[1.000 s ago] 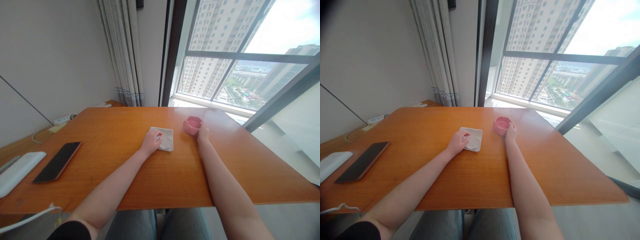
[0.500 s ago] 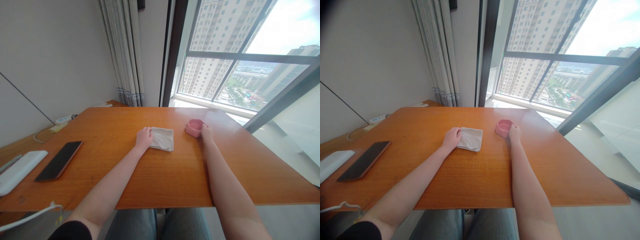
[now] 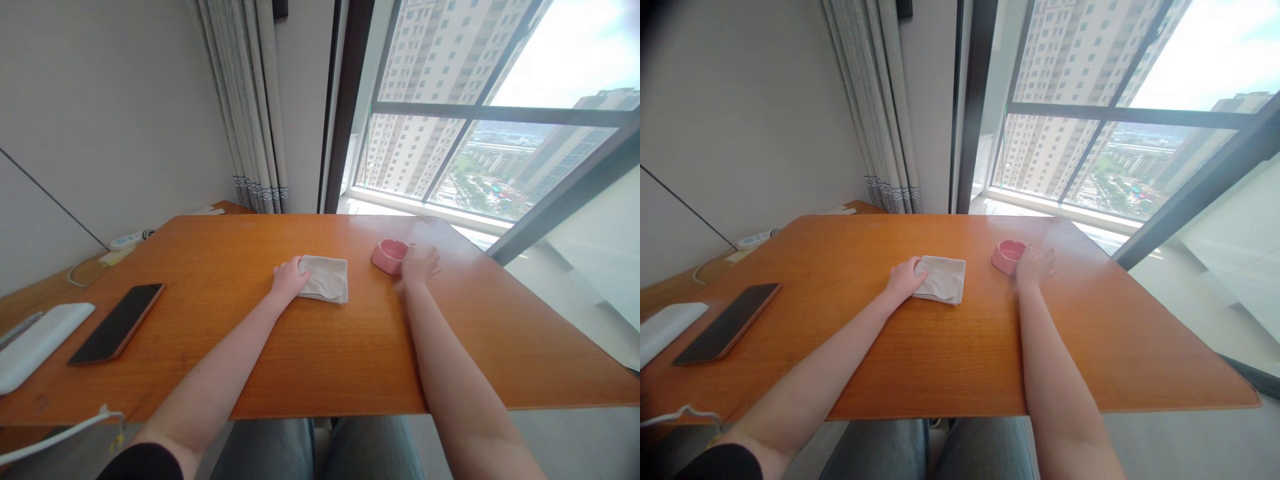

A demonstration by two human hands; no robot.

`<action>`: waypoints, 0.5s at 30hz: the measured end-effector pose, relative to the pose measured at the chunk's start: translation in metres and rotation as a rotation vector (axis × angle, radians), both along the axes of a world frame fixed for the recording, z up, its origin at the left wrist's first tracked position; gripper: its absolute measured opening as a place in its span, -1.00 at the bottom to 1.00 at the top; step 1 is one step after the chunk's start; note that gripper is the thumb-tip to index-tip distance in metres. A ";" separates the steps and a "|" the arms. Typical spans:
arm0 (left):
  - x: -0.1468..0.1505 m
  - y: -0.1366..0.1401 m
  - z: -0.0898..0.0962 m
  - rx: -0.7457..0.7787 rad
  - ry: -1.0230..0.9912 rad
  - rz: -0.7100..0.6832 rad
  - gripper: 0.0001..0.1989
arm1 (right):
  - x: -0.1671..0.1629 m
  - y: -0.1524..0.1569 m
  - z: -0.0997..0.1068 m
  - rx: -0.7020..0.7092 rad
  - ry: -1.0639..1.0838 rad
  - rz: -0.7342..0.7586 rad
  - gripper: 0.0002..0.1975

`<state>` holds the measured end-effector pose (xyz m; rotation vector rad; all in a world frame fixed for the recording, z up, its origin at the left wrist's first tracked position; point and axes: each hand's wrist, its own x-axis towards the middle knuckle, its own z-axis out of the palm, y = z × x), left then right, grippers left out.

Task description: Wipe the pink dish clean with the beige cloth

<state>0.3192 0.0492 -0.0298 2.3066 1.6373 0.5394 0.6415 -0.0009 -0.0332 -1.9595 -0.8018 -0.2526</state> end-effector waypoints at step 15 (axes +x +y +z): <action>0.001 -0.009 0.006 0.293 -0.137 -0.181 -0.66 | -0.141 -0.001 0.004 -0.591 -0.236 0.723 -0.39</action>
